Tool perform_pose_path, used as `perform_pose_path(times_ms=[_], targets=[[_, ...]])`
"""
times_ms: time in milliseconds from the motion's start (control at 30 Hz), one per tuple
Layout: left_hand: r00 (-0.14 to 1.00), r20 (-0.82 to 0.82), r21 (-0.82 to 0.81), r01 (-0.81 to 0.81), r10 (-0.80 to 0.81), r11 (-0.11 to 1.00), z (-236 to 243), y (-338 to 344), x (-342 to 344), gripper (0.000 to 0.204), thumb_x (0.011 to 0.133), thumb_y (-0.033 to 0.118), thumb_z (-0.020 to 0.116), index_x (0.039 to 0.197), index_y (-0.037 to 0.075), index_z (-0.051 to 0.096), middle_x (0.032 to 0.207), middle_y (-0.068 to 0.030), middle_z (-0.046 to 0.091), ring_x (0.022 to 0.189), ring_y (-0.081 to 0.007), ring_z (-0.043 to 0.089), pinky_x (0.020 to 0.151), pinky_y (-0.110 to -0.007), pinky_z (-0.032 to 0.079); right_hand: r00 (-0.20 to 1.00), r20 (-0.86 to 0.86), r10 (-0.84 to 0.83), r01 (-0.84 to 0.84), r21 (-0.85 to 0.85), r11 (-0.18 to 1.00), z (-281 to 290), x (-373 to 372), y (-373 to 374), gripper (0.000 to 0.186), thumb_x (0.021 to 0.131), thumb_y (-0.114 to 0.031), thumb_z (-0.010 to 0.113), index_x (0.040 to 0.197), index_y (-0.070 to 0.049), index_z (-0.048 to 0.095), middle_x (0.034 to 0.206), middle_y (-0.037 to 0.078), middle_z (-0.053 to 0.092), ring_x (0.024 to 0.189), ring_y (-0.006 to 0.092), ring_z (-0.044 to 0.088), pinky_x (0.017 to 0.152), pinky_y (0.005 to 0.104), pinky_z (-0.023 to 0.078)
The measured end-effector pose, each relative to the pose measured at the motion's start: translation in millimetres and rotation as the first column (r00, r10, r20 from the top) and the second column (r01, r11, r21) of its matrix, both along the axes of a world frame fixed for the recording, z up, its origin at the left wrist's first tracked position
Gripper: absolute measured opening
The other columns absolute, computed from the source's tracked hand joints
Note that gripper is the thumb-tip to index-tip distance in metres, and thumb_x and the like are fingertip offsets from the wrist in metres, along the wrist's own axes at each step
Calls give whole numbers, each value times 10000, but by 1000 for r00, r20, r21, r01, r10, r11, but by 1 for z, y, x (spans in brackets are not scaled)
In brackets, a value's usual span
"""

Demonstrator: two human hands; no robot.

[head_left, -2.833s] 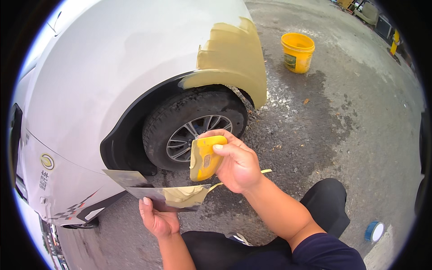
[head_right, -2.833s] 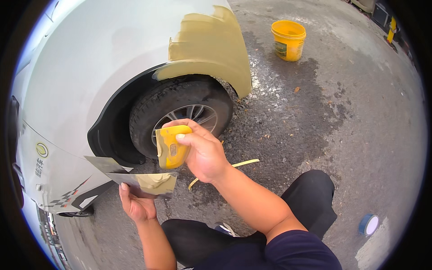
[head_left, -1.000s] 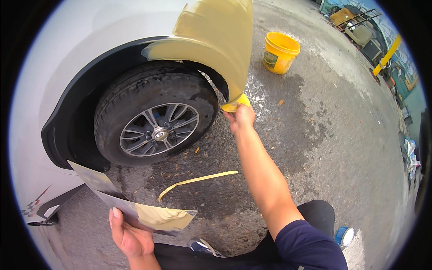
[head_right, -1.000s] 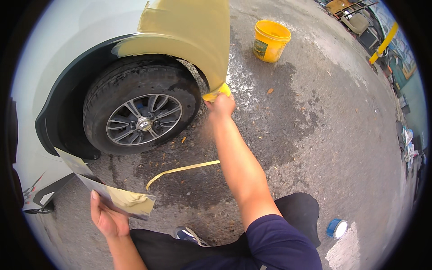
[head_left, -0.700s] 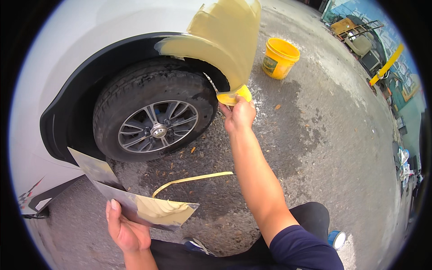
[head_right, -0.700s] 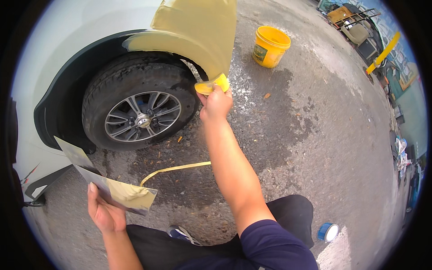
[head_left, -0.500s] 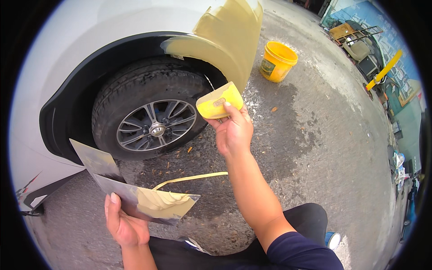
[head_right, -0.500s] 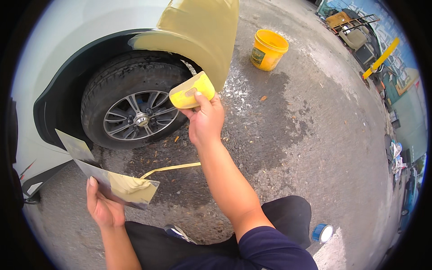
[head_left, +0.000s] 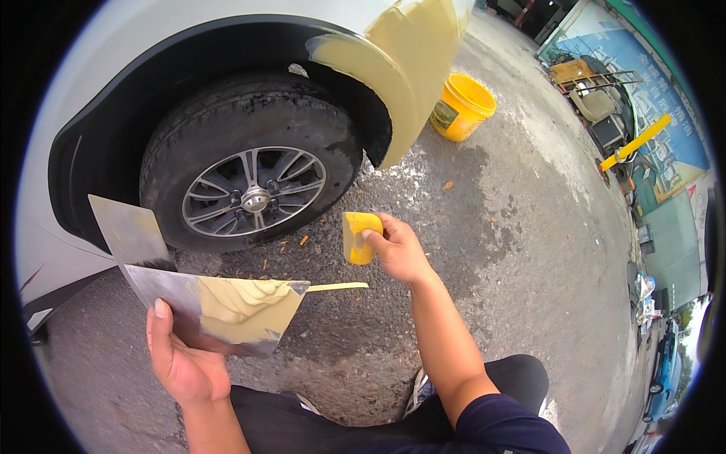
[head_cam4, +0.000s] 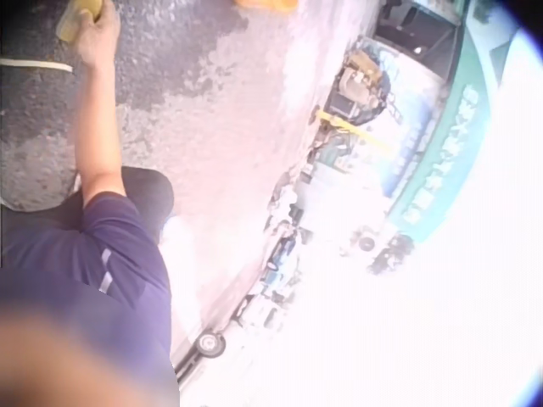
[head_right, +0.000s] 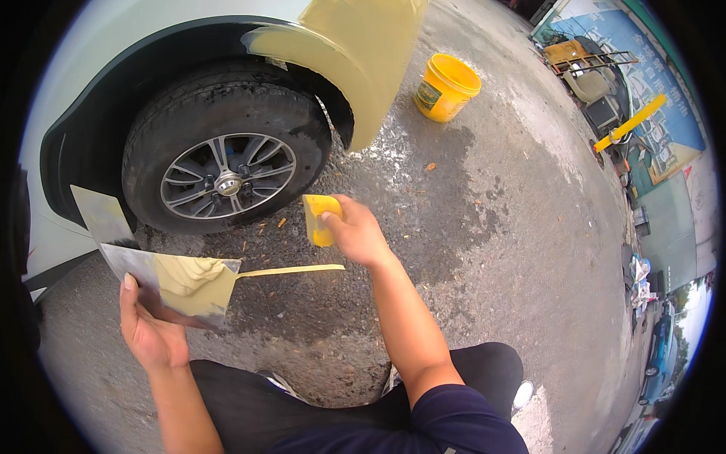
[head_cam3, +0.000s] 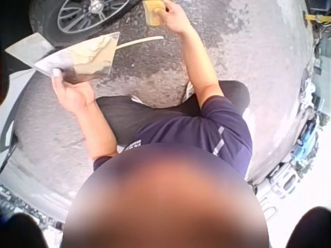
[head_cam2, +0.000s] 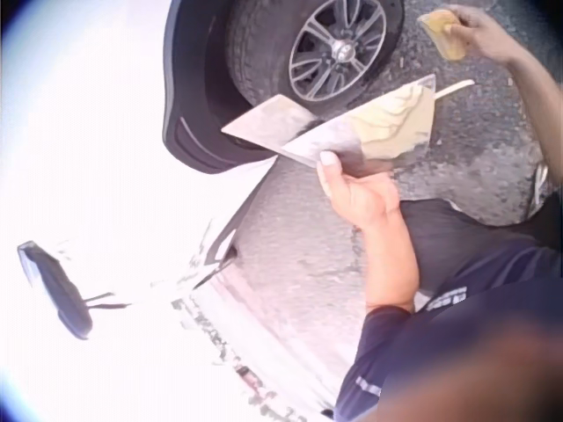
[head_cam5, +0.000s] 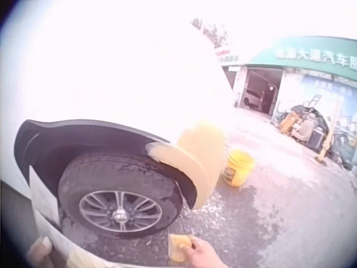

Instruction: The person applies beige body filler to the front bumper of a white car using a metal spreader and a yellow sponge. They repeatedly scoop filler from the spreader and smooth it onto the bumper surface, working around the wheel arch and headlight area.

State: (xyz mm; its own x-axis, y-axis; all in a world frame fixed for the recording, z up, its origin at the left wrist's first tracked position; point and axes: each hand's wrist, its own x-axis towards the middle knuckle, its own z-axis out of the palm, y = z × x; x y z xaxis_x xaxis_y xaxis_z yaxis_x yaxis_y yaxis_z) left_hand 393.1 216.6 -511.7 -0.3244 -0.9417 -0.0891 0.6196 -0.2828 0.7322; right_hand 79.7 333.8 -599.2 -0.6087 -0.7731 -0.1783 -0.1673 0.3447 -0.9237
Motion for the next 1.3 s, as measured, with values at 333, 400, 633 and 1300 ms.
perform_pose_path(times_ms=[333, 400, 633, 1300], targets=[[999, 0, 82, 37, -37, 996, -4, -4, 0, 256, 998, 231, 603, 1175, 46, 616, 1186, -46, 646, 1146, -183, 591, 1026, -362, 439, 522, -797, -303, 236, -206, 950, 8, -69, -9, 319, 910, -140, 683, 1193, -16, 602, 1002, 209, 723, 938, 373, 706, 821, 422, 554], [998, 2, 82, 63, -63, 995, -3, -5, -2, 254, 995, 224, 605, 1172, 42, 616, 1166, -48, 653, 1129, -181, 600, 1013, -359, 446, 432, -837, -337, 173, -290, 941, 16, -73, -17, 286, 855, -80, 742, 1109, -34, 619, 944, 150, 724, 862, 320, 705, 752, 381, 560], [996, -34, 143, 86, -82, 986, -4, -5, -5, 238, 985, 193, 608, 1163, 36, 616, 1126, -55, 669, 1077, -170, 615, 980, -339, 462, 66, -971, -228, -118, -235, 965, 67, -74, -24, 328, 778, -13, 765, 1083, -53, 649, 838, 90, 669, 751, 290, 645, 666, 368, 530], [980, -192, 274, 99, -47, 957, 8, 3, -8, 147, 968, 97, 584, 1025, -18, 655, 988, -78, 704, 911, -149, 659, 856, -292, 518, -260, -940, -223, -461, -82, 883, 200, -17, -67, 395, 709, 63, 772, 1082, -54, 710, 807, 63, 663, 668, 219, 620, 586, 322, 498]])
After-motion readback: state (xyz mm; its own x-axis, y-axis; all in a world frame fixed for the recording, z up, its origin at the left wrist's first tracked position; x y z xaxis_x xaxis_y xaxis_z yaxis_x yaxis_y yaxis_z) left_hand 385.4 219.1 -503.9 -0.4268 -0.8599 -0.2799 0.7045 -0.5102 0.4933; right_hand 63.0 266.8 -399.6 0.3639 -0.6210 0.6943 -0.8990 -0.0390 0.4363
